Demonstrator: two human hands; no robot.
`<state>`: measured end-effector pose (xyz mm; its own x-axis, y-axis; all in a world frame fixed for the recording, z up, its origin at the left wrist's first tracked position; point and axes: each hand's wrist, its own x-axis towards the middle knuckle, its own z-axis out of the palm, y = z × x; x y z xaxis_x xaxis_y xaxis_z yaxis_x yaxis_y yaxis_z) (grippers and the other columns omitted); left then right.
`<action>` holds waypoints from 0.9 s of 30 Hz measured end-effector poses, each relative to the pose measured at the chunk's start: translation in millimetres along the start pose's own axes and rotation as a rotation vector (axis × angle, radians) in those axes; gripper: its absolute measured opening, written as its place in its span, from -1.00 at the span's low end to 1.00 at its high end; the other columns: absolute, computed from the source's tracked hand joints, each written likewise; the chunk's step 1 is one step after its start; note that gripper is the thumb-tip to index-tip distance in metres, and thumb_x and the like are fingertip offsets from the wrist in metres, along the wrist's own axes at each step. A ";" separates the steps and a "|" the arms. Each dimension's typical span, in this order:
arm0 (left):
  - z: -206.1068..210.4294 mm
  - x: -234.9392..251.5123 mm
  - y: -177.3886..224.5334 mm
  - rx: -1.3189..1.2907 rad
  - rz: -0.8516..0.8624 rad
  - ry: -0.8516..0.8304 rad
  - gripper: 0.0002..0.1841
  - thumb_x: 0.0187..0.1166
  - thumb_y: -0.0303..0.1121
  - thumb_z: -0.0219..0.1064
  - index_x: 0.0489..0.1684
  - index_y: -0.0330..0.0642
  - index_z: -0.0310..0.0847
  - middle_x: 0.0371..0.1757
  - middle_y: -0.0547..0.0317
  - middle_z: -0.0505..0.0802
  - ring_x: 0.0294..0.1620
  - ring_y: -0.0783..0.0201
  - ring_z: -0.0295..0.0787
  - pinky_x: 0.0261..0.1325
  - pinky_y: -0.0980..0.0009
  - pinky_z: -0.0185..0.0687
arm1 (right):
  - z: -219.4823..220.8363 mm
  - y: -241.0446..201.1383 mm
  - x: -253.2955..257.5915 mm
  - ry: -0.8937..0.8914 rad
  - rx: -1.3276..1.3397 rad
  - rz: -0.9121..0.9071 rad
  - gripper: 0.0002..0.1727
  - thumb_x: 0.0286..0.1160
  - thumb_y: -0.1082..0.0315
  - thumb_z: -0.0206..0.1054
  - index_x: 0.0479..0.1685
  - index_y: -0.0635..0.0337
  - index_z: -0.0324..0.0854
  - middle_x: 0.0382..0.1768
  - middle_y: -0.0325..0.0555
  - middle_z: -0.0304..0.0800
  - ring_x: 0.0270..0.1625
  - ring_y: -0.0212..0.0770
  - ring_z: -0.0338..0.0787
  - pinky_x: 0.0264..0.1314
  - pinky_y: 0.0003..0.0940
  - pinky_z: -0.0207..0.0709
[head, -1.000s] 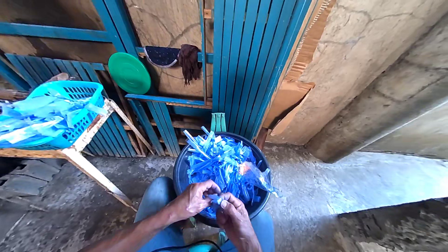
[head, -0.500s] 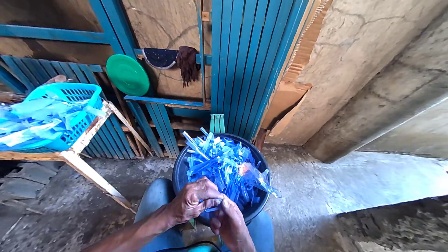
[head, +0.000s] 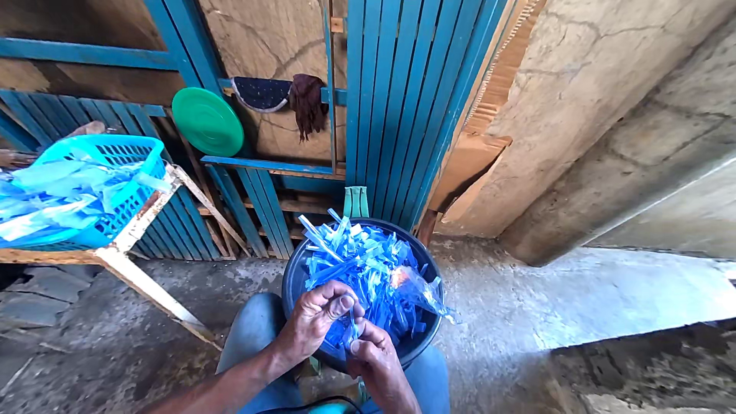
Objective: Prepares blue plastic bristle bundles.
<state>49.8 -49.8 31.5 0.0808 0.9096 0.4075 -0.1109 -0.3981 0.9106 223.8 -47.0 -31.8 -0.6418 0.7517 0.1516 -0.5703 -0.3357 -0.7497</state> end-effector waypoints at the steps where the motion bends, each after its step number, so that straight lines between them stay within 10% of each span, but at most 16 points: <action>1: 0.8 0.6 1.6 -0.034 -0.023 0.013 -0.80 0.78 -0.35 0.22 0.02 -0.28 0.71 -0.17 0.00 0.92 -0.15 0.13 0.93 0.10 0.22 0.88 | -1.9 0.0 -0.5 -0.026 -0.012 -0.001 -0.92 0.48 0.32 0.35 -0.27 0.07 0.73 -0.48 -0.29 0.65 -0.57 -0.50 0.51 -0.54 -0.57 0.38; 6: 4.8 2.0 5.5 -0.085 -0.089 0.066 -0.81 0.78 -0.37 0.22 0.01 -0.30 0.69 -0.19 -0.02 0.91 -0.19 0.13 0.93 0.02 0.25 0.89 | -5.9 0.3 -1.1 -0.095 -0.014 0.001 -0.91 0.48 0.29 0.35 -0.23 0.07 0.71 -0.48 -0.31 0.64 -0.56 -0.50 0.50 -0.54 -0.57 0.36; 11: 4.4 -1.2 6.0 0.216 0.038 -0.020 -0.80 0.73 -0.32 0.31 -0.02 -0.27 0.77 -0.15 0.19 0.92 -0.13 0.38 0.88 0.04 0.45 0.84 | -7.4 -1.3 -1.7 -0.065 -0.097 -0.027 -0.44 0.58 -0.15 0.35 0.30 0.11 0.58 -0.24 -0.20 0.75 -0.41 -0.40 0.68 -0.44 -0.49 0.58; 17: 3.8 -0.5 5.7 0.311 0.016 -0.011 -0.80 0.73 -0.31 0.31 -0.06 -0.25 0.79 -0.13 0.22 0.93 -0.07 0.38 0.89 0.13 0.43 0.84 | -2.9 -7.1 -1.2 -0.075 -0.261 -0.092 -0.71 0.76 0.13 0.22 -0.03 0.14 0.74 -0.20 -0.20 0.81 -0.46 -0.45 0.69 -0.46 -0.52 0.63; 27: -23.4 8.8 15.2 0.222 0.029 0.110 -0.81 0.71 -0.36 0.33 -0.02 -0.31 0.77 -0.15 0.14 0.95 -0.12 0.31 0.91 0.06 0.41 0.84 | -2.0 0.4 0.3 -0.087 -0.220 -0.065 -0.66 0.81 0.10 0.15 -0.02 0.19 0.68 -0.29 -0.16 0.76 -0.49 -0.45 0.63 -0.50 -0.57 0.53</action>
<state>25.7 -45.1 47.3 -0.0288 0.9000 0.4348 0.1100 -0.4295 0.8963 224.3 -45.8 -33.3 -0.6546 0.7126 0.2522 -0.4927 -0.1492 -0.8573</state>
